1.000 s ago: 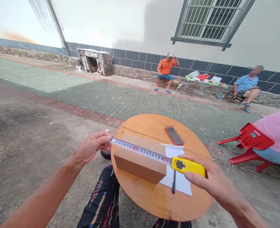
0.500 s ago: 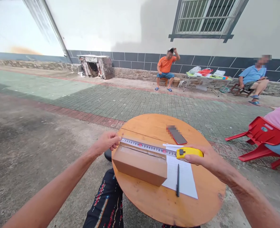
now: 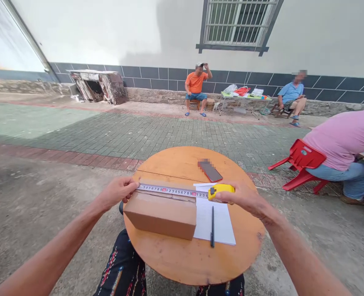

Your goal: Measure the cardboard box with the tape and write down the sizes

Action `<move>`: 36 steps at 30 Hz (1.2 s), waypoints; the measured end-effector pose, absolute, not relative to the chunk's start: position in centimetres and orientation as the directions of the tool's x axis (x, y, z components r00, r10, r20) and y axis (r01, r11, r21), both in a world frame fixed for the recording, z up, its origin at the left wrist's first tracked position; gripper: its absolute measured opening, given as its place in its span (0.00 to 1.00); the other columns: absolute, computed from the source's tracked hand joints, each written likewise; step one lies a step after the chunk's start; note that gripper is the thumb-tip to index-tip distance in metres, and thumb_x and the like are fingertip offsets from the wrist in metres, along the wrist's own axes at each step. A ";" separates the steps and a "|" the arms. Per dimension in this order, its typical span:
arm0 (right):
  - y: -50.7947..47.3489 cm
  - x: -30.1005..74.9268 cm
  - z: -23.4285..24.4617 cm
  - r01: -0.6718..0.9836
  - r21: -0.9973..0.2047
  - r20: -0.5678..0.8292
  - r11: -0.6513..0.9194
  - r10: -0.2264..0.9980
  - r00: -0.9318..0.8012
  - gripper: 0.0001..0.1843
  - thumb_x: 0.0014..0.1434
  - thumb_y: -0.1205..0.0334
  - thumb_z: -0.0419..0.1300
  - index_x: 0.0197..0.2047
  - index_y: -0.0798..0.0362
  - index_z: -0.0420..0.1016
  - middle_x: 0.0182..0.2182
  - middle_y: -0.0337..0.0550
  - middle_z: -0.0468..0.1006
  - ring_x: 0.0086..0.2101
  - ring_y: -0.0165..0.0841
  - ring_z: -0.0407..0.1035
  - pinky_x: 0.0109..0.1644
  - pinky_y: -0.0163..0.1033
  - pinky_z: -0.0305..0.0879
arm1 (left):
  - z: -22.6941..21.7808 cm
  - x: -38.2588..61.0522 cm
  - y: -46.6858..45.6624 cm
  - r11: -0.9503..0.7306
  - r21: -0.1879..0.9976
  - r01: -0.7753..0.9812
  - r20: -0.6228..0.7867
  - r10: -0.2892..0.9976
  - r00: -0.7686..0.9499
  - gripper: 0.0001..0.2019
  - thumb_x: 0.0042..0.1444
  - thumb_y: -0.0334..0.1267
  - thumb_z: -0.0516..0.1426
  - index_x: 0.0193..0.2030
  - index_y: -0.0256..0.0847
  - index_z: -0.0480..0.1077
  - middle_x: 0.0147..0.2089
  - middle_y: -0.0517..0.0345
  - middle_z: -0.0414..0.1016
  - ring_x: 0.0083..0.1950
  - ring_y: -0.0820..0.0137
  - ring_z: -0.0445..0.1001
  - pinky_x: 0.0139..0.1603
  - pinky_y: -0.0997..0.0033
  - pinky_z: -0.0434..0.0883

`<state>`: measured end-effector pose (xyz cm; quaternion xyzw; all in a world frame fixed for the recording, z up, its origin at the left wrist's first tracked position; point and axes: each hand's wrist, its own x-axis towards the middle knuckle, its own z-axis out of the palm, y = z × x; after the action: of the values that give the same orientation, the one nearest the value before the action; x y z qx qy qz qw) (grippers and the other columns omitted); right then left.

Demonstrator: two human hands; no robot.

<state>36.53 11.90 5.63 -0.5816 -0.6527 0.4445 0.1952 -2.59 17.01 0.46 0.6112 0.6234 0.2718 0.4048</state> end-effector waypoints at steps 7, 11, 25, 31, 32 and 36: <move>11.9 36.8 4.6 0.529 -0.842 -0.285 -0.106 0.920 -0.269 0.24 0.52 0.45 0.63 0.43 0.55 0.78 0.36 0.44 0.78 0.33 0.34 0.67 0.33 0.35 0.58 | 0.3 -2.6 17.1 0.127 0.840 0.527 -0.210 0.973 0.100 0.17 0.45 0.53 0.53 0.23 0.40 0.61 0.21 0.64 0.62 0.23 0.75 0.63 0.19 0.78 0.62; 12.2 37.2 4.0 0.514 -0.854 -0.264 -0.080 0.918 -0.296 0.25 0.53 0.45 0.63 0.46 0.55 0.78 0.39 0.44 0.78 0.35 0.34 0.66 0.34 0.34 0.59 | 0.2 -2.6 17.1 0.126 0.848 0.515 -0.216 0.969 0.118 0.19 0.45 0.55 0.53 0.24 0.40 0.60 0.21 0.64 0.61 0.23 0.75 0.62 0.20 0.78 0.61; 11.4 36.5 4.9 0.566 -0.820 -0.256 -0.079 0.936 -0.240 0.28 0.53 0.43 0.63 0.50 0.53 0.78 0.39 0.45 0.80 0.38 0.38 0.70 0.37 0.36 0.64 | 0.0 -2.9 16.9 0.014 0.847 0.531 -0.131 0.974 0.184 0.18 0.50 0.54 0.52 0.24 0.41 0.59 0.24 0.65 0.59 0.25 0.74 0.62 0.24 0.75 0.62; 8.6 34.8 6.5 0.643 -0.765 -0.183 -0.038 0.970 -0.160 0.31 0.52 0.40 0.62 0.54 0.50 0.77 0.50 0.47 0.78 0.47 0.46 0.72 0.45 0.41 0.68 | 0.5 -3.4 17.0 -0.080 0.854 0.515 -0.011 0.985 0.171 0.15 0.53 0.51 0.53 0.26 0.41 0.61 0.26 0.64 0.62 0.28 0.72 0.62 0.27 0.75 0.61; 7.4 34.3 6.5 0.671 -0.740 -0.161 -0.034 0.979 -0.128 0.31 0.53 0.39 0.61 0.53 0.49 0.77 0.51 0.47 0.78 0.49 0.47 0.71 0.47 0.41 0.69 | 1.0 -3.4 17.0 -0.099 0.858 0.505 0.016 0.986 0.167 0.15 0.54 0.50 0.52 0.27 0.40 0.62 0.28 0.63 0.63 0.30 0.72 0.63 0.29 0.74 0.61; 1.7 31.5 5.1 0.679 -0.727 -0.092 -0.100 0.995 0.049 0.32 0.49 0.37 0.62 0.53 0.46 0.76 0.51 0.44 0.78 0.50 0.49 0.72 0.46 0.40 0.71 | 3.6 -2.8 17.4 -0.177 0.873 0.455 0.108 0.979 0.175 0.14 0.56 0.49 0.49 0.32 0.40 0.65 0.32 0.61 0.67 0.34 0.71 0.65 0.34 0.73 0.63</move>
<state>31.50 1.67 5.06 -0.6763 -0.6188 0.3045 0.2588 -2.80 17.44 3.61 0.6759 0.5302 0.3628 0.3611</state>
